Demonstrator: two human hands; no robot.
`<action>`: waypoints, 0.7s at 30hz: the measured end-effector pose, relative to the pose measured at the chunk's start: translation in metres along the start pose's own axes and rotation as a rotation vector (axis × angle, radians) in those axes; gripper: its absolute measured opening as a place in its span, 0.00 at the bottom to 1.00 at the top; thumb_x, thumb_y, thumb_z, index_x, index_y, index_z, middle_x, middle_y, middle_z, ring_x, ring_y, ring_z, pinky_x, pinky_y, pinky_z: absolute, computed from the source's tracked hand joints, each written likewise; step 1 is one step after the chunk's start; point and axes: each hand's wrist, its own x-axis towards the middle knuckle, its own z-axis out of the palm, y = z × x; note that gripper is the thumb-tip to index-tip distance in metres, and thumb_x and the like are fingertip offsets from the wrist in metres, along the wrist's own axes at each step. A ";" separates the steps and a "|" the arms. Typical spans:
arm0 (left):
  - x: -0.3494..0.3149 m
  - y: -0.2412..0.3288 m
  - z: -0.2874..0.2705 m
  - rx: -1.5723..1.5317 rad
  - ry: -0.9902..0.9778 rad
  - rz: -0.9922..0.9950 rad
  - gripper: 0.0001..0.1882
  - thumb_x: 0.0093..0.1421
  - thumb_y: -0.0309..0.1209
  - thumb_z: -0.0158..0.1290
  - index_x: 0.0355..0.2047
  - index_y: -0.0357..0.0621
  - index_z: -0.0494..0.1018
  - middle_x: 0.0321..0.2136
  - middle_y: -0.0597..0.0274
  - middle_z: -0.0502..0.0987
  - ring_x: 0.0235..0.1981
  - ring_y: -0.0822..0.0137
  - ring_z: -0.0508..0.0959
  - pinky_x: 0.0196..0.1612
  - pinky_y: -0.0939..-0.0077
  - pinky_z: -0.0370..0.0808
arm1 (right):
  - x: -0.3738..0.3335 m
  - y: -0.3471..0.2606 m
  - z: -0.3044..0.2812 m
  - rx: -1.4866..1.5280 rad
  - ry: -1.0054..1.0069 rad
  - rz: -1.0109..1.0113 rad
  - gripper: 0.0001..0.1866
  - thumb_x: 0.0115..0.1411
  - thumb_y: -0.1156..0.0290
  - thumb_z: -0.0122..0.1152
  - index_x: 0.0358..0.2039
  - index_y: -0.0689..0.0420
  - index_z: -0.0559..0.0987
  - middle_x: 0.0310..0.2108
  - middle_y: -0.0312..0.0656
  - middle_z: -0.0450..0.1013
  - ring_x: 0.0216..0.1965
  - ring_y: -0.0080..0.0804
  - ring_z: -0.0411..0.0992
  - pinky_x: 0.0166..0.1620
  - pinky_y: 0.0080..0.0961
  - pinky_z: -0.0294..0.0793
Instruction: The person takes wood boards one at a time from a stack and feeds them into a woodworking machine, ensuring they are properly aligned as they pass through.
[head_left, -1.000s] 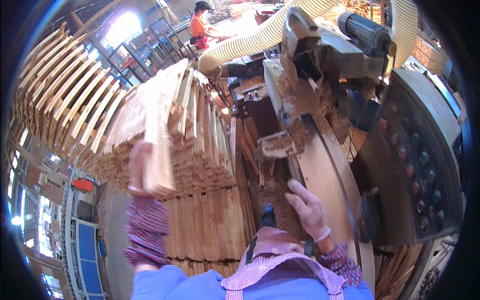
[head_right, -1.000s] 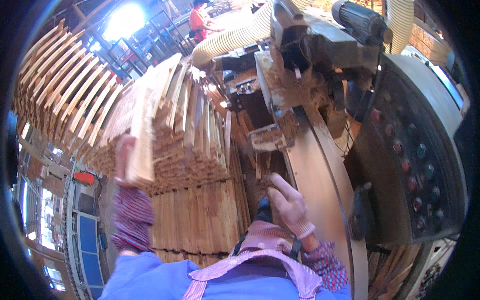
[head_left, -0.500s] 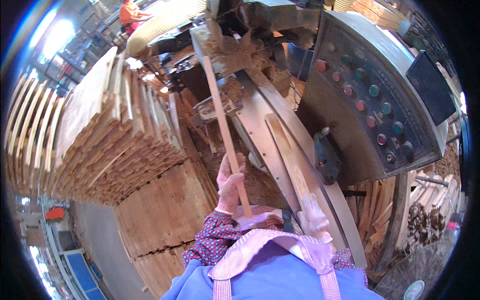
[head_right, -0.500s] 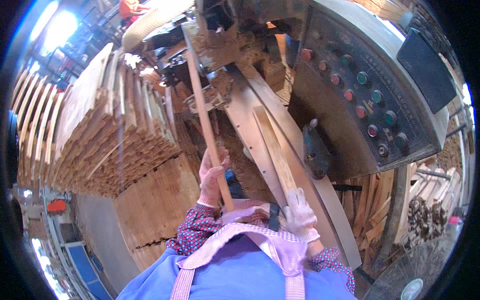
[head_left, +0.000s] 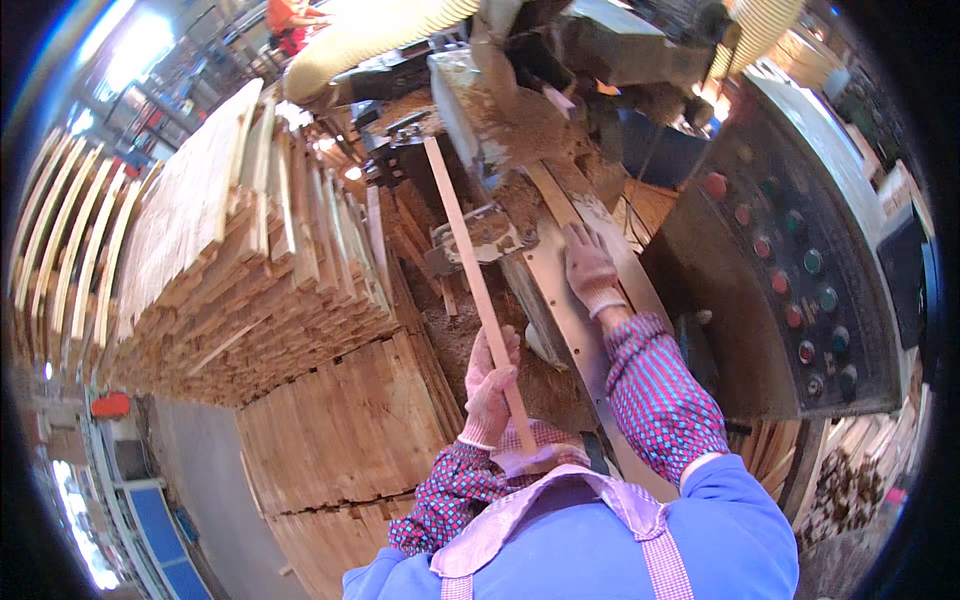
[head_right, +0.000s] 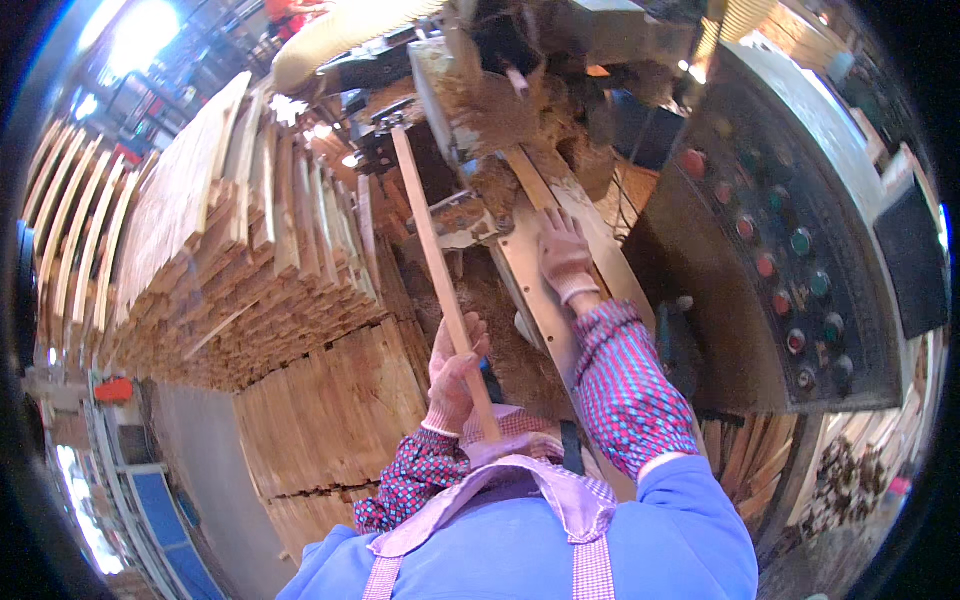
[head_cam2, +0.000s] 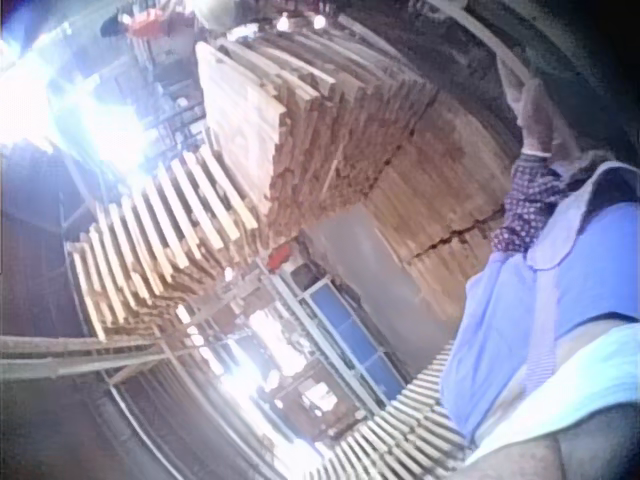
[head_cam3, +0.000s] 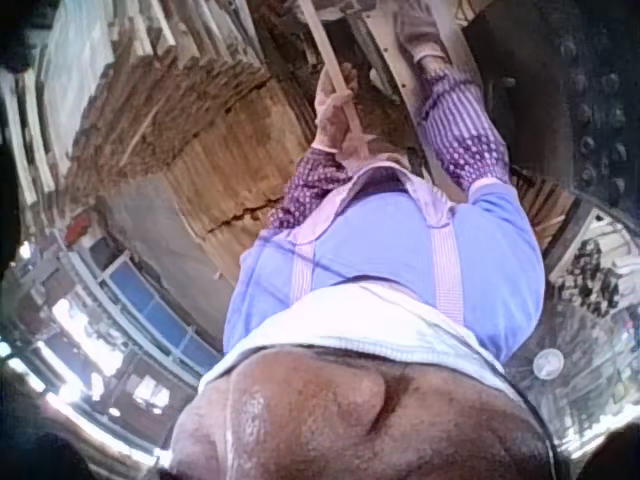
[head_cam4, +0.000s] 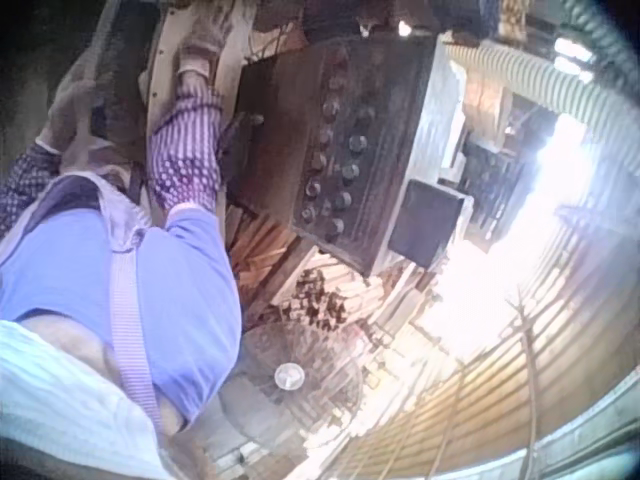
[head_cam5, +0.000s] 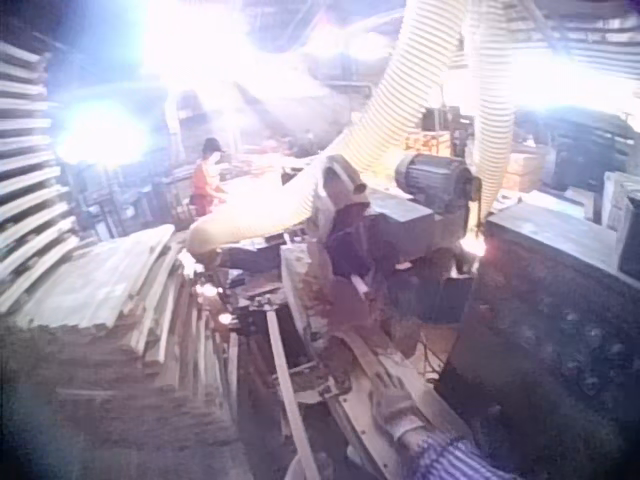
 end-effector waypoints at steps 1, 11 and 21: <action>0.005 0.001 0.003 0.000 0.003 0.024 0.43 0.49 0.33 0.59 0.66 0.39 0.57 0.55 0.60 0.70 0.58 0.64 0.69 0.61 0.69 0.67 | -0.001 -0.006 0.004 0.136 0.115 -0.006 0.25 0.61 0.70 0.52 0.58 0.66 0.69 0.56 0.52 0.69 0.56 0.54 0.67 0.58 0.42 0.66; 0.026 0.106 0.038 1.559 -0.479 0.617 0.28 0.53 0.43 0.61 0.51 0.43 0.72 0.42 0.45 0.78 0.44 0.45 0.78 0.49 0.57 0.76 | -0.243 -0.063 -0.135 0.362 -0.367 0.299 0.48 0.55 0.64 0.64 0.70 0.60 0.49 0.56 0.62 0.67 0.51 0.58 0.72 0.51 0.41 0.74; 0.262 0.486 -0.100 2.401 0.380 0.259 0.33 0.49 0.56 0.57 0.38 0.34 0.80 0.38 0.32 0.78 0.45 0.42 0.79 0.48 0.54 0.74 | -0.463 -0.027 -0.261 0.046 -0.592 0.546 0.44 0.51 0.59 0.64 0.67 0.53 0.56 0.49 0.58 0.70 0.39 0.56 0.76 0.39 0.47 0.78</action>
